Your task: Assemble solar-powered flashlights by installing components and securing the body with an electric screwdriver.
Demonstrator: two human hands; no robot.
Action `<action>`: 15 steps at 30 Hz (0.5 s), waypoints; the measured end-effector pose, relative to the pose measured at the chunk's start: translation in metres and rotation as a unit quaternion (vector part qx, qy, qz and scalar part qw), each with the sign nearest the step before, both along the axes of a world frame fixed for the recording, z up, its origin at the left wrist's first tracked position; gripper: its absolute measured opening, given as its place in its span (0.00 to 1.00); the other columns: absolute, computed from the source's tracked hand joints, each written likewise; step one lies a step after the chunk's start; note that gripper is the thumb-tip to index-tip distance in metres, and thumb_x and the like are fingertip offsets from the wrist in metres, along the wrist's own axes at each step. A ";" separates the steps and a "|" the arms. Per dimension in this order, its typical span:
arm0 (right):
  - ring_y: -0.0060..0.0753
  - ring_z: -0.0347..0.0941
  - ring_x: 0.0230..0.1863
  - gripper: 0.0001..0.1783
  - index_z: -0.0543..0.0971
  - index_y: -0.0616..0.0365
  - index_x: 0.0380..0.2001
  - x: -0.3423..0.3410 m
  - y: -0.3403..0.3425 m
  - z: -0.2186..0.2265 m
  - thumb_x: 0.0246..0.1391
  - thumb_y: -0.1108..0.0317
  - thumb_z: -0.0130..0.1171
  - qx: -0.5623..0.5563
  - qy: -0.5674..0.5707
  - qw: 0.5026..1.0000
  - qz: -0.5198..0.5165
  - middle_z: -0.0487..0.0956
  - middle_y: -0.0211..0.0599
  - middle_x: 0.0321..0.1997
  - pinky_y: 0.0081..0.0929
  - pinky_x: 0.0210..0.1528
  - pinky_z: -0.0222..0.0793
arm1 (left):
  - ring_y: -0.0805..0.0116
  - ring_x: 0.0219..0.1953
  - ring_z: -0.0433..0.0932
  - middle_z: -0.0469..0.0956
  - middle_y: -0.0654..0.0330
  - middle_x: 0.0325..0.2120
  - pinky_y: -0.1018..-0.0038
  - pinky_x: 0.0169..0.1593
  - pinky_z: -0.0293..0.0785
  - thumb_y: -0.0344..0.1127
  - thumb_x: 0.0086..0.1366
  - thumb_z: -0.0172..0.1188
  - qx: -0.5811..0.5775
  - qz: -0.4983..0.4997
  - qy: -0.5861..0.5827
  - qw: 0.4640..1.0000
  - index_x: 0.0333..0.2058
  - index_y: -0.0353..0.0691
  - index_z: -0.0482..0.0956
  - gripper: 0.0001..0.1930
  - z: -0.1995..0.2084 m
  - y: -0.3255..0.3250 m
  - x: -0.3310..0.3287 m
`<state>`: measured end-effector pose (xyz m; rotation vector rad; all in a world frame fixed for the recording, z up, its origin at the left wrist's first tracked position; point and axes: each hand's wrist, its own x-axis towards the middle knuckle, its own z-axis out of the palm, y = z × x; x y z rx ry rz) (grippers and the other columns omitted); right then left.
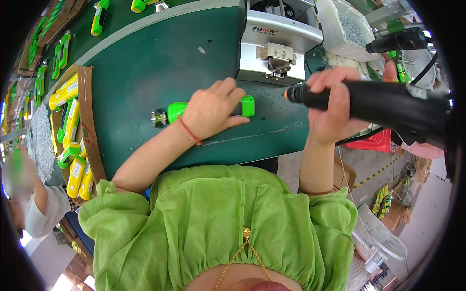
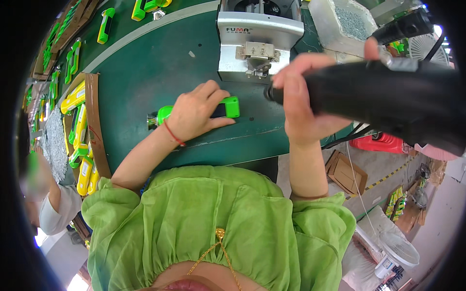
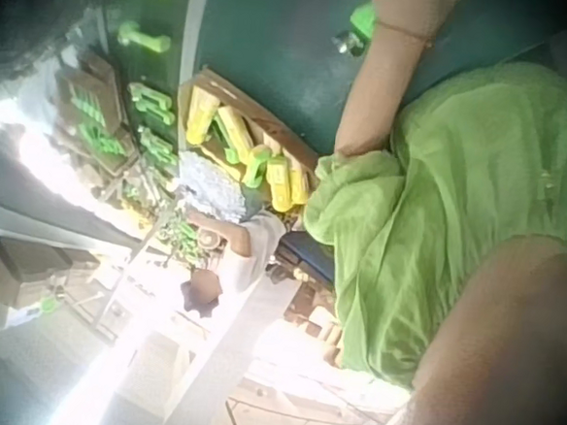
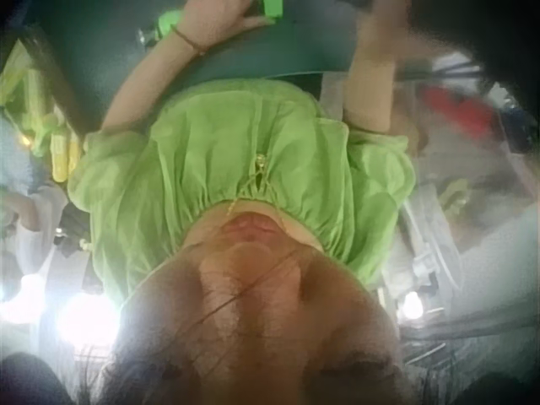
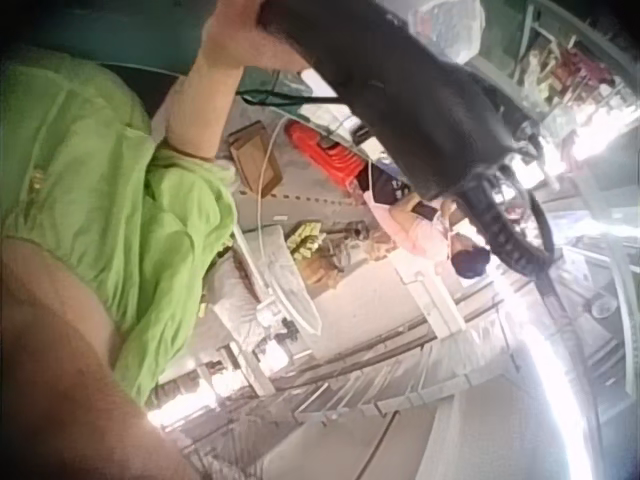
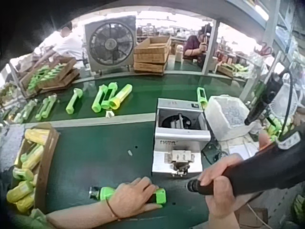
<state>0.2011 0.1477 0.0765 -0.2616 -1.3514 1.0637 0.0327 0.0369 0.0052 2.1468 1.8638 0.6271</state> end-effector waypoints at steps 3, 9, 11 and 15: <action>0.22 0.72 0.21 0.43 0.52 0.71 0.61 -0.014 0.024 0.009 0.43 0.88 0.62 0.058 0.058 0.997 0.007 0.78 0.40 0.26 0.21 0.27 0.73 | 0.61 0.38 0.75 0.73 0.60 0.35 0.66 0.41 0.74 0.53 0.48 0.68 0.047 0.006 0.075 0.996 0.44 0.38 0.77 0.29 0.006 0.012 0.012; 0.25 0.75 0.21 0.21 0.67 0.67 0.41 -0.031 0.043 0.004 0.44 0.87 0.63 0.077 0.041 0.996 0.030 0.79 0.41 0.26 0.23 0.25 0.74 | 0.62 0.37 0.75 0.73 0.59 0.35 0.68 0.39 0.74 0.51 0.50 0.67 0.024 0.006 0.048 0.999 0.42 0.38 0.78 0.26 -0.002 0.000 -0.002; 0.24 0.75 0.21 0.20 0.68 0.67 0.39 -0.034 0.042 0.004 0.44 0.86 0.64 0.062 0.048 0.997 0.025 0.79 0.40 0.26 0.23 0.25 0.74 | 0.62 0.37 0.75 0.72 0.59 0.34 0.68 0.39 0.74 0.50 0.51 0.67 0.013 0.008 0.057 0.998 0.42 0.38 0.78 0.26 -0.002 -0.001 -0.001; 0.23 0.74 0.20 0.19 0.68 0.65 0.38 -0.035 0.044 0.007 0.44 0.85 0.65 0.028 -0.019 0.999 0.019 0.79 0.39 0.26 0.21 0.25 0.73 | 0.62 0.37 0.75 0.72 0.60 0.34 0.68 0.39 0.73 0.49 0.51 0.67 0.019 0.008 0.053 0.998 0.41 0.38 0.78 0.24 -0.002 0.000 0.001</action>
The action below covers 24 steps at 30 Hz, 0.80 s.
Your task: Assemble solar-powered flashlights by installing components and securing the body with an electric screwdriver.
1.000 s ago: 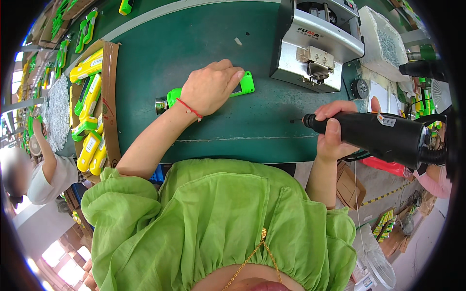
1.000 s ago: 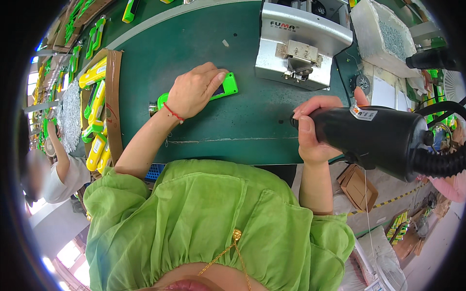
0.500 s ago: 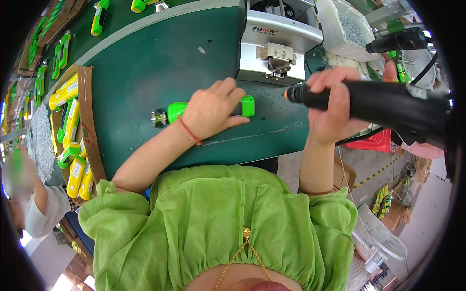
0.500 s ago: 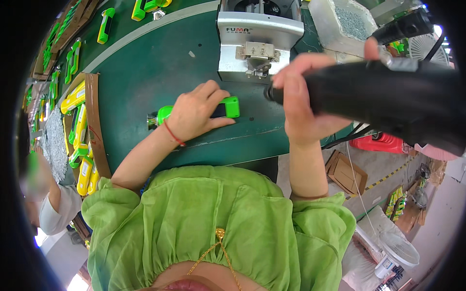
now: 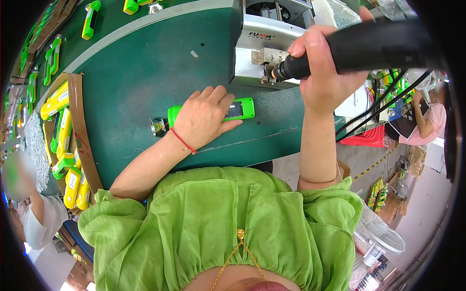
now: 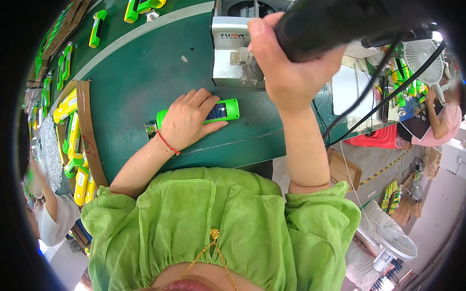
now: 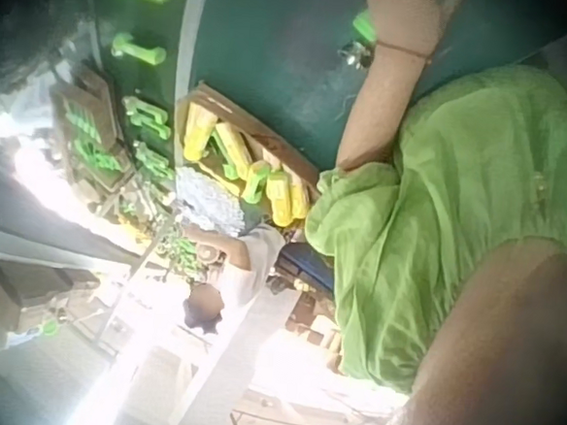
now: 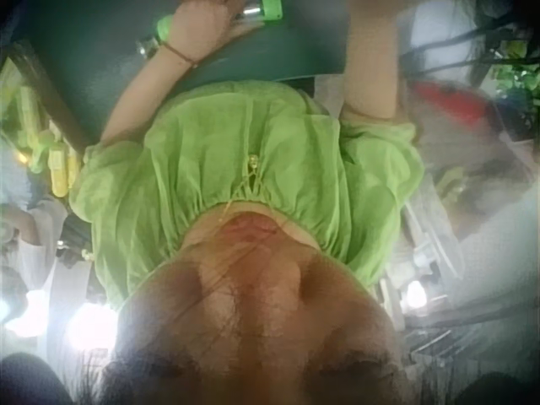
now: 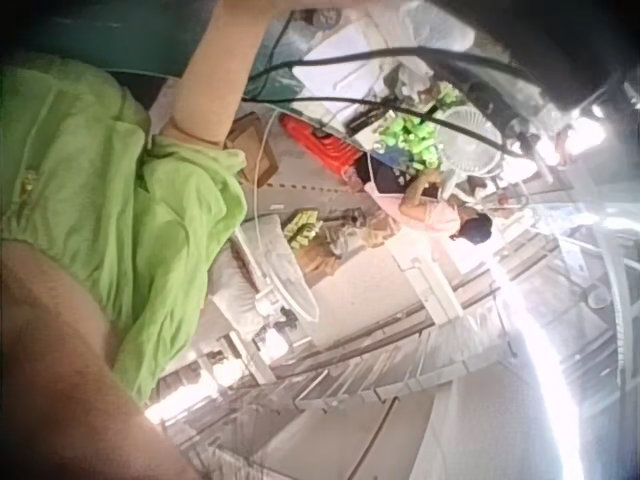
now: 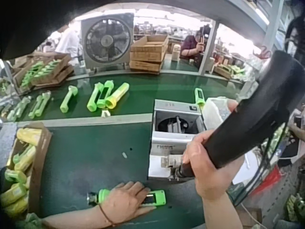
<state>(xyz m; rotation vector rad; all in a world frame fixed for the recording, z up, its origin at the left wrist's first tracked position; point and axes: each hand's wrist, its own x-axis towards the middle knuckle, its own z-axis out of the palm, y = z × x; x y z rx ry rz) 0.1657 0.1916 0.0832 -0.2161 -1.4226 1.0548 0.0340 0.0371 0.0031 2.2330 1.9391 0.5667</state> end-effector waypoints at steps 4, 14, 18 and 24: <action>0.23 0.74 0.20 0.20 0.67 0.65 0.39 -0.004 -0.003 -0.001 0.45 0.84 0.64 -0.110 -0.024 0.991 0.071 0.78 0.37 0.26 0.21 0.24 0.73 | 0.63 0.37 0.74 0.72 0.60 0.35 0.68 0.39 0.73 0.49 0.51 0.67 -0.001 0.009 0.005 1.000 0.41 0.37 0.78 0.24 -0.001 0.000 0.000; 0.22 0.74 0.21 0.22 0.66 0.64 0.41 -0.003 -0.034 -0.032 0.45 0.84 0.64 -0.083 0.014 0.996 0.019 0.78 0.37 0.26 0.20 0.24 0.73 | 0.64 0.37 0.74 0.72 0.61 0.34 0.69 0.39 0.73 0.49 0.51 0.67 0.006 0.008 0.009 1.000 0.41 0.37 0.78 0.24 -0.003 -0.001 0.000; 0.24 0.73 0.21 0.31 0.58 0.63 0.52 -0.001 -0.033 -0.043 0.48 0.82 0.61 -0.079 -0.036 0.996 0.010 0.77 0.39 0.26 0.24 0.26 0.72 | 0.64 0.36 0.74 0.72 0.61 0.34 0.69 0.39 0.72 0.49 0.51 0.67 0.003 0.012 0.009 1.000 0.41 0.37 0.78 0.24 -0.002 -0.002 0.000; 0.29 0.73 0.22 0.38 0.52 0.64 0.63 -0.004 -0.040 -0.059 0.50 0.85 0.56 -0.041 -0.094 0.995 -0.008 0.77 0.43 0.27 0.28 0.29 0.73 | 0.64 0.36 0.73 0.71 0.61 0.34 0.69 0.39 0.72 0.49 0.51 0.67 -0.008 0.017 0.002 1.000 0.41 0.37 0.78 0.24 -0.002 0.000 0.000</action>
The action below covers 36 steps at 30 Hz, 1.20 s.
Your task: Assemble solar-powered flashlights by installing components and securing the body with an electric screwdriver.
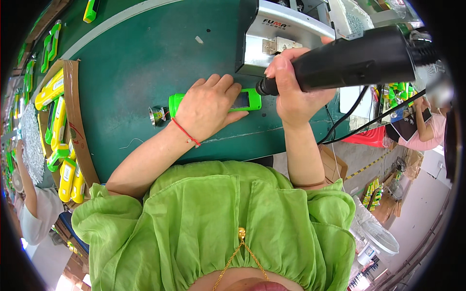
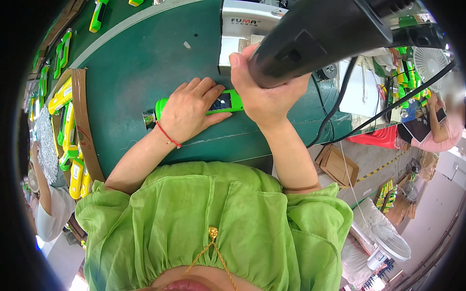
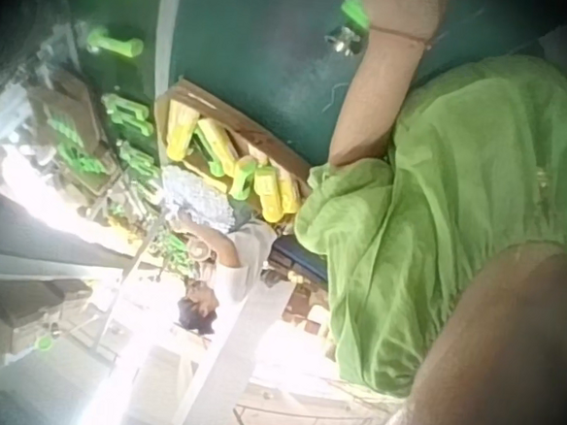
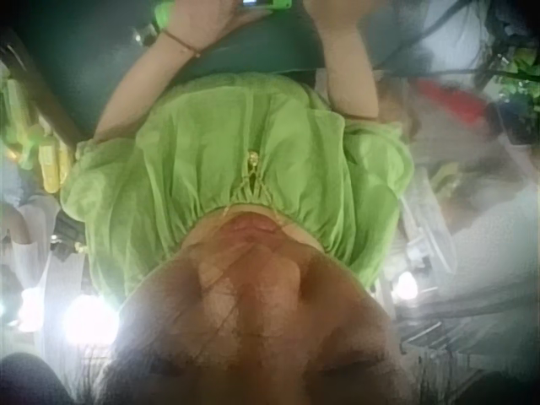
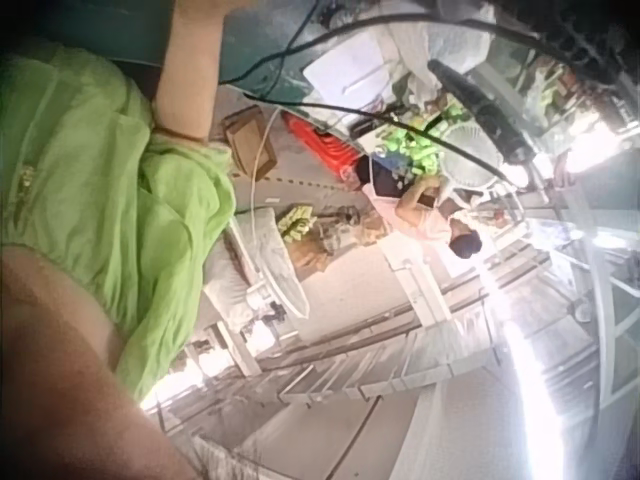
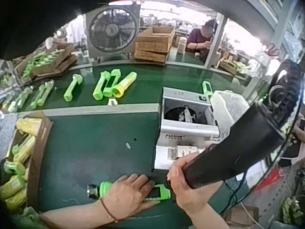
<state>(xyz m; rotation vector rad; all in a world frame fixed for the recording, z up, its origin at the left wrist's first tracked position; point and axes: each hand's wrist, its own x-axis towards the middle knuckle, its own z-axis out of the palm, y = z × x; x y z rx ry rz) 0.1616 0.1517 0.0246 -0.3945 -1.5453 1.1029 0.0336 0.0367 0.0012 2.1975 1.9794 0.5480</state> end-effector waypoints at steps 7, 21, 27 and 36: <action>0.25 0.73 0.23 0.34 0.57 0.65 0.55 -0.007 -0.007 -0.002 0.46 0.85 0.61 0.001 0.006 0.999 -0.045 0.77 0.38 0.27 0.24 0.28 0.72 | 0.64 0.37 0.73 0.71 0.61 0.34 0.69 0.39 0.72 0.48 0.51 0.67 -0.015 0.006 0.011 1.000 0.40 0.38 0.78 0.23 0.001 -0.001 0.004; 0.32 0.70 0.20 0.38 0.48 0.58 0.64 0.014 0.032 0.063 0.52 0.76 0.53 0.100 0.084 0.991 -0.038 0.75 0.45 0.22 0.39 0.27 0.74 | 0.61 0.39 0.75 0.76 0.59 0.35 0.67 0.43 0.69 0.54 0.43 0.70 0.050 -0.001 -0.012 0.999 0.43 0.40 0.76 0.31 0.018 0.011 0.017; 0.26 0.74 0.21 0.33 0.57 0.72 0.58 0.006 0.039 0.056 0.49 0.82 0.58 0.083 0.158 0.983 0.039 0.78 0.42 0.24 0.27 0.29 0.73 | 0.56 0.44 0.76 0.78 0.57 0.42 0.64 0.50 0.68 0.52 0.44 0.72 0.038 0.037 -0.074 0.996 0.44 0.40 0.78 0.31 0.019 -0.031 -0.045; 0.30 0.69 0.21 0.39 0.48 0.59 0.65 0.003 0.015 0.053 0.53 0.74 0.53 -0.057 0.056 0.994 0.069 0.72 0.42 0.22 0.36 0.27 0.71 | 0.55 0.38 0.78 0.79 0.55 0.40 0.66 0.41 0.74 0.42 0.43 0.75 0.029 0.027 -0.209 0.977 0.45 0.38 0.78 0.29 -0.006 -0.020 -0.023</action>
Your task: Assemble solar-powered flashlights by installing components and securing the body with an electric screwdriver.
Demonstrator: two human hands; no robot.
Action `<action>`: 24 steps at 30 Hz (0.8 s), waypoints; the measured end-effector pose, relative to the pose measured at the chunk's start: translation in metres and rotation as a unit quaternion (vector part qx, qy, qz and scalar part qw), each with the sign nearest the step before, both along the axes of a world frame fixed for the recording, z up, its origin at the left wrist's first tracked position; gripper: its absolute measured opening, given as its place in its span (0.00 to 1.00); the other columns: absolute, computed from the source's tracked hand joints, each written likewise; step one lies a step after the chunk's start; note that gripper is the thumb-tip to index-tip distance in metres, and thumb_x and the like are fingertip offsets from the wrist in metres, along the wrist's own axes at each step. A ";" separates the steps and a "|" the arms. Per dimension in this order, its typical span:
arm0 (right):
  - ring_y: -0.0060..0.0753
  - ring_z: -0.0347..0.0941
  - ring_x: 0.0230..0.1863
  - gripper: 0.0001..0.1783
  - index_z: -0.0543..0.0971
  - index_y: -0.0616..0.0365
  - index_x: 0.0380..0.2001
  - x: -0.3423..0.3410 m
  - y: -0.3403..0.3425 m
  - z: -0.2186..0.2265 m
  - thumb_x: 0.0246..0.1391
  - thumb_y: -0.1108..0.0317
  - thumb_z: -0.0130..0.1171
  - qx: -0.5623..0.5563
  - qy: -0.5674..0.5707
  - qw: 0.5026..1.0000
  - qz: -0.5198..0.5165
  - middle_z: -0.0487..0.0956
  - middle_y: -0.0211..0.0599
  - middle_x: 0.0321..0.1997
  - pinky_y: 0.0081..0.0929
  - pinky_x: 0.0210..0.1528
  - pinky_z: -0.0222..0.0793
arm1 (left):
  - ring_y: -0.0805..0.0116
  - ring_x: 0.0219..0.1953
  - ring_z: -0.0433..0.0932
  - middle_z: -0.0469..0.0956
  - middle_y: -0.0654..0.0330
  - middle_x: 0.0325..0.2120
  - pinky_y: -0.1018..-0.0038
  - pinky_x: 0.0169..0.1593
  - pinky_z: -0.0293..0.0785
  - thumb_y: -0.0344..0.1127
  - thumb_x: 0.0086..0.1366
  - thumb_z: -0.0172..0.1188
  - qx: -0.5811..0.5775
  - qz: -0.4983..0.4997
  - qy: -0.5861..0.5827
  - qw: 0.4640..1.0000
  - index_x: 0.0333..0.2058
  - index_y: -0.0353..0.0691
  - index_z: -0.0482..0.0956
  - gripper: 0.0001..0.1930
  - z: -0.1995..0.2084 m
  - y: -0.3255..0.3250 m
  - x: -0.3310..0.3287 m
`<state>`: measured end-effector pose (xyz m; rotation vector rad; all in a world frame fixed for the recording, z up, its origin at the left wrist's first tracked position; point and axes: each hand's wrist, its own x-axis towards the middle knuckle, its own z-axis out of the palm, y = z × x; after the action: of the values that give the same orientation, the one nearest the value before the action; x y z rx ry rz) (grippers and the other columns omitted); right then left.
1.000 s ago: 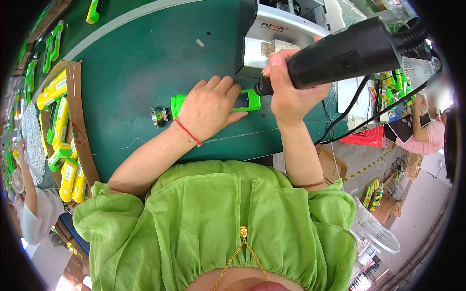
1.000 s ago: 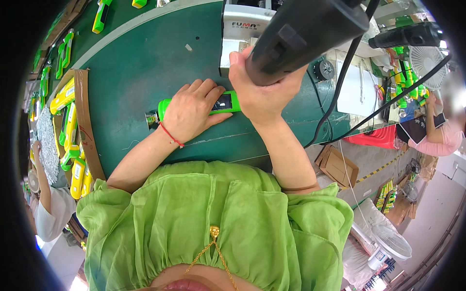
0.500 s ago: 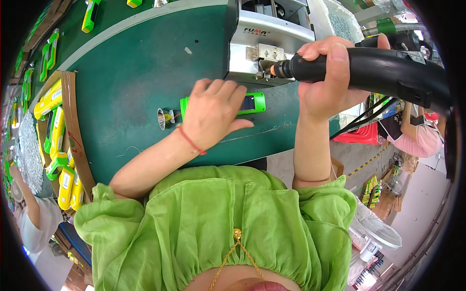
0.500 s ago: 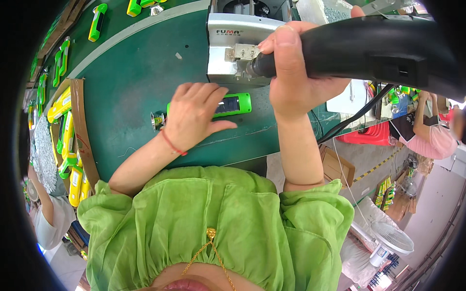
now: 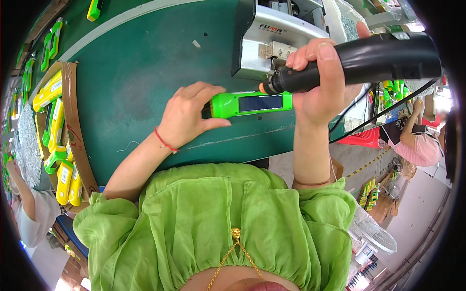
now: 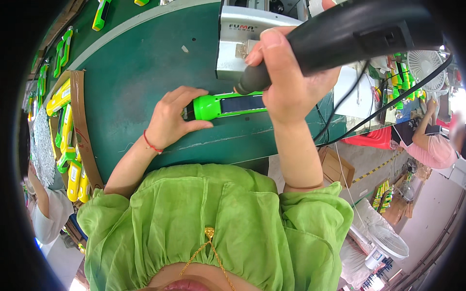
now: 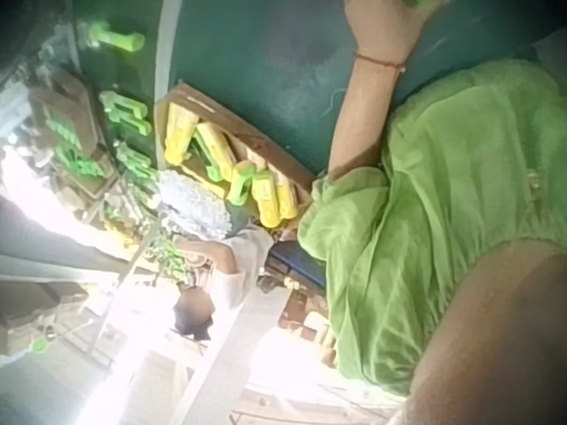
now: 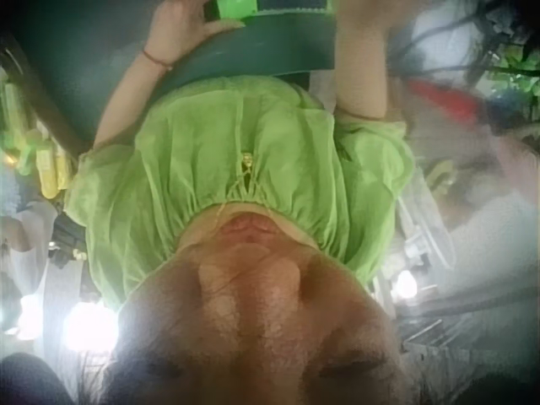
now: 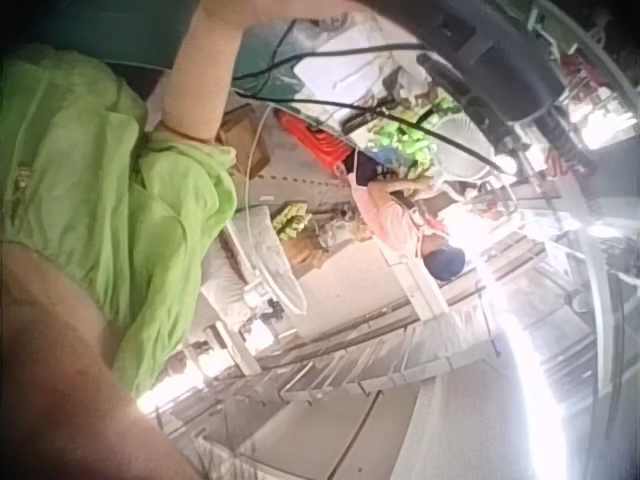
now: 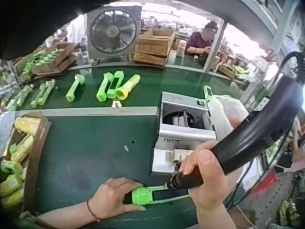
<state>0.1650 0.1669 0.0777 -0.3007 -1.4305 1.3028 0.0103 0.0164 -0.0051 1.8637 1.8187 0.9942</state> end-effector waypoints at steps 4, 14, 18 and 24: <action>0.29 0.71 0.20 0.40 0.48 0.65 0.65 -0.012 -0.020 -0.007 0.52 0.78 0.55 0.008 0.035 0.999 -0.014 0.75 0.42 0.24 0.31 0.26 0.72 | 0.57 0.36 0.77 0.78 0.58 0.38 0.65 0.40 0.73 0.43 0.42 0.75 -0.001 0.011 -0.010 1.000 0.44 0.41 0.78 0.28 -0.004 0.002 0.007; 0.27 0.73 0.21 0.43 0.50 0.69 0.64 -0.017 -0.022 -0.019 0.47 0.85 0.59 0.012 0.046 0.999 -0.002 0.78 0.40 0.27 0.23 0.25 0.72 | 0.60 0.32 0.76 0.79 0.60 0.39 0.69 0.38 0.72 0.47 0.43 0.75 -0.002 0.021 -0.002 1.000 0.44 0.42 0.79 0.29 -0.009 0.003 0.005; 0.26 0.74 0.21 0.43 0.49 0.70 0.64 -0.016 -0.022 -0.016 0.47 0.84 0.59 0.026 0.031 0.999 -0.006 0.78 0.39 0.27 0.22 0.26 0.72 | 0.60 0.31 0.76 0.79 0.60 0.38 0.69 0.38 0.72 0.48 0.43 0.75 -0.003 0.020 -0.004 1.000 0.44 0.42 0.79 0.29 -0.010 0.003 0.003; 0.31 0.69 0.19 0.40 0.46 0.62 0.65 -0.018 -0.027 -0.017 0.52 0.76 0.53 0.032 -0.075 0.996 -0.042 0.74 0.46 0.23 0.33 0.26 0.74 | 0.60 0.32 0.76 0.79 0.61 0.38 0.69 0.37 0.71 0.49 0.42 0.75 0.006 0.021 0.008 1.000 0.44 0.43 0.79 0.30 -0.010 0.003 0.003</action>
<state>0.1471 0.1397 0.0604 -0.4182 -1.5649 1.1838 0.0136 0.0197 -0.0156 1.8517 1.8722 1.0102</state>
